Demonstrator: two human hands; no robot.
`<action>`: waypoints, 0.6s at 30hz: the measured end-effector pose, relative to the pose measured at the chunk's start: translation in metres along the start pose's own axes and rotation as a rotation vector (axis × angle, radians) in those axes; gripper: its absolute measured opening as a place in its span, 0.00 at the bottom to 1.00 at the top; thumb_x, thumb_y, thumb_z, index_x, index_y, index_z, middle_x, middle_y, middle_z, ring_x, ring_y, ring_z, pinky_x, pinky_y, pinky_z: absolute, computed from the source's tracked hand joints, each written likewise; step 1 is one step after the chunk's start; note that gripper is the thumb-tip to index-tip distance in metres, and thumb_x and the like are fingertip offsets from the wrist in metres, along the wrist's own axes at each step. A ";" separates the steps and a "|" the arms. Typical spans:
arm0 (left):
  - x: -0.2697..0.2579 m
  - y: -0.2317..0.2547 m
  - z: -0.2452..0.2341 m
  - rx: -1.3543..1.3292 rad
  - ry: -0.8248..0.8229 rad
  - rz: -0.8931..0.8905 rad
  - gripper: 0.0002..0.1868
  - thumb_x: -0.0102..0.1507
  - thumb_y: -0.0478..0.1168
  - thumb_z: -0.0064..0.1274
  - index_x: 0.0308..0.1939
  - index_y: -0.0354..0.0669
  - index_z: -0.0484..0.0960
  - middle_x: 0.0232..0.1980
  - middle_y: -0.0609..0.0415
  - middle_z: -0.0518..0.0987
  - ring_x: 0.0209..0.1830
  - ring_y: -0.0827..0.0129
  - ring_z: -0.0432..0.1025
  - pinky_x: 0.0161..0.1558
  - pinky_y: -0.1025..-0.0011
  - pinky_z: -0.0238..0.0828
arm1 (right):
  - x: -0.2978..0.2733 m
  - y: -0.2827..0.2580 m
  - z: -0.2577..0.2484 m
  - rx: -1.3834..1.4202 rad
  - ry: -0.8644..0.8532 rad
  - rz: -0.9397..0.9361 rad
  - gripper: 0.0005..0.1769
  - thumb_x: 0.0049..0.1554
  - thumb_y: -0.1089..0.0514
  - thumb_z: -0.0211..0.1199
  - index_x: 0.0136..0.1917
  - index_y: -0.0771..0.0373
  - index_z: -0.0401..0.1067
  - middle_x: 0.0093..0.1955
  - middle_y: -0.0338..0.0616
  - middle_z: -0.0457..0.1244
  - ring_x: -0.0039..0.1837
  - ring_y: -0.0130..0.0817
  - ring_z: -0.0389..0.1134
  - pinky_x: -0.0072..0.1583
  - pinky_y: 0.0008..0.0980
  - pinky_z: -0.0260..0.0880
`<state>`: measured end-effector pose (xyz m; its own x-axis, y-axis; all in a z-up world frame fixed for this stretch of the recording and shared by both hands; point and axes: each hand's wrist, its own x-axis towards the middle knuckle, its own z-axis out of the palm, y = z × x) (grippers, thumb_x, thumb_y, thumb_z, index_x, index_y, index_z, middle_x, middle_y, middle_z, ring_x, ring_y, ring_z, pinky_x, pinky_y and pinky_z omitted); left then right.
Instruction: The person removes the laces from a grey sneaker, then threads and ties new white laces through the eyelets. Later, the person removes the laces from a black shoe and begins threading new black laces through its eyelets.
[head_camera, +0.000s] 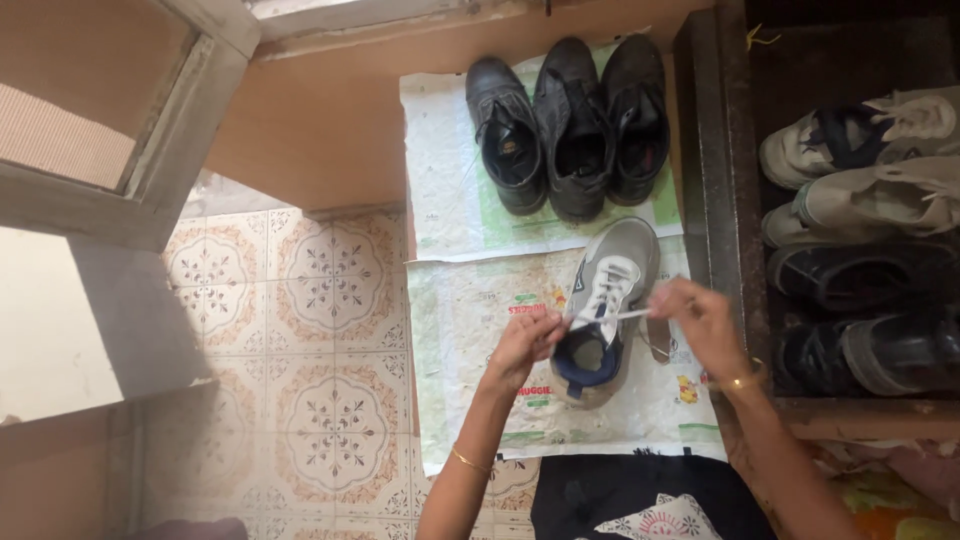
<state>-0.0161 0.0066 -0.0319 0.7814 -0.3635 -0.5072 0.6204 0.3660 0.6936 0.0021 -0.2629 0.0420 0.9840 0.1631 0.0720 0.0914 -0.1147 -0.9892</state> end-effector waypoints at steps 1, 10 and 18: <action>0.000 0.004 0.003 -0.181 0.004 -0.024 0.10 0.64 0.38 0.53 0.46 0.39 0.85 0.32 0.59 0.81 0.27 0.82 0.68 0.26 0.81 0.56 | 0.001 -0.023 0.006 -0.201 -0.149 -0.304 0.06 0.58 0.59 0.64 0.44 0.65 0.75 0.50 0.42 0.70 0.56 0.36 0.71 0.70 0.45 0.62; -0.010 -0.001 0.039 0.128 0.160 0.233 0.10 0.70 0.38 0.53 0.42 0.33 0.84 0.30 0.61 0.78 0.22 0.86 0.61 0.25 0.84 0.51 | 0.071 -0.049 0.043 -0.522 -0.224 -0.060 0.13 0.55 0.53 0.68 0.44 0.68 0.77 0.59 0.47 0.62 0.54 0.43 0.70 0.54 0.42 0.71; -0.012 -0.006 0.018 0.142 0.239 0.278 0.06 0.66 0.37 0.57 0.41 0.36 0.83 0.29 0.59 0.81 0.21 0.85 0.62 0.25 0.84 0.56 | 0.008 0.016 0.063 -0.362 0.062 0.089 0.11 0.61 0.55 0.64 0.53 0.64 0.76 0.57 0.38 0.67 0.50 0.30 0.73 0.50 0.29 0.76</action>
<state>-0.0309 -0.0070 -0.0207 0.9221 -0.0511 -0.3835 0.3808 0.2940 0.8767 0.0014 -0.2020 0.0189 0.9969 0.0786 0.0067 0.0428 -0.4661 -0.8837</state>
